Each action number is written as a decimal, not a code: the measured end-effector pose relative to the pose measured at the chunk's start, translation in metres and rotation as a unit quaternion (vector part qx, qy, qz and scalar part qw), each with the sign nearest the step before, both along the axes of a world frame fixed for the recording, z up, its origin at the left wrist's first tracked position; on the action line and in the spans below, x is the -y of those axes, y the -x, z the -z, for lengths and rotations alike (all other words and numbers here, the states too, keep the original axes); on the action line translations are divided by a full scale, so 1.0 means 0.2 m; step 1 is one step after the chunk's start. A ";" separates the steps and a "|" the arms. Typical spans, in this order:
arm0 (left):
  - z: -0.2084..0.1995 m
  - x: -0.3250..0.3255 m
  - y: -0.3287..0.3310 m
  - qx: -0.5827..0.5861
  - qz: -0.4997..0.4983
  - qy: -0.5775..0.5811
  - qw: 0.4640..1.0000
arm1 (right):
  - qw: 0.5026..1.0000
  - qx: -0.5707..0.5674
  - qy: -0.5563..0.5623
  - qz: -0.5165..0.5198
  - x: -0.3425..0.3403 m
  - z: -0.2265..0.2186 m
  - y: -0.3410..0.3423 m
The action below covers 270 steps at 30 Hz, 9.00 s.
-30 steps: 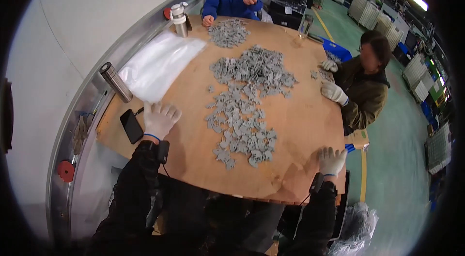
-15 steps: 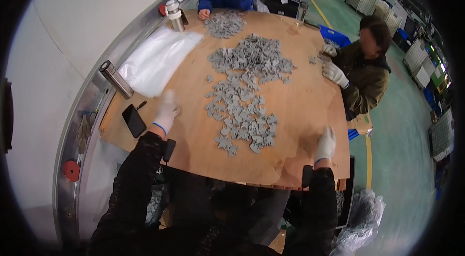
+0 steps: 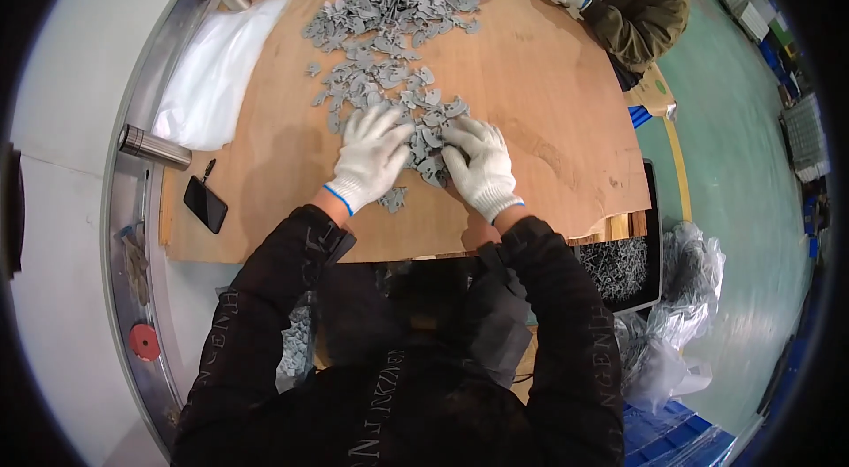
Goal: Sorting and inspecting a pile of small gray plastic parts on a wooden table in a factory setting.
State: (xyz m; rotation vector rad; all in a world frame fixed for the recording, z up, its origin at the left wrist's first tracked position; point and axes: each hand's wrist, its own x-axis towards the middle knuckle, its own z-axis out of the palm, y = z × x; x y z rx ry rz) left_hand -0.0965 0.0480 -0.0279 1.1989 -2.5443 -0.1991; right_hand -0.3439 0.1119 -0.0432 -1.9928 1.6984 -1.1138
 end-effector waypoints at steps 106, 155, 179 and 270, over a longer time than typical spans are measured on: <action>0.13 -0.09 -0.46 -0.100 -0.101 0.071 0.987 | 0.967 -0.052 -0.073 0.240 -0.27 0.00 0.39; 0.10 -0.87 -0.09 -0.155 -0.056 0.047 0.985 | 0.980 -0.107 0.031 -0.166 -0.55 -0.05 -0.35; -0.05 -0.78 -0.29 -0.264 0.035 -0.037 0.963 | 0.997 0.048 -0.029 -0.053 -0.69 -0.15 -0.15; -0.30 -0.13 -0.34 -0.662 -0.020 -0.594 0.457 | 0.913 0.309 -0.257 -0.064 0.02 -0.34 -0.49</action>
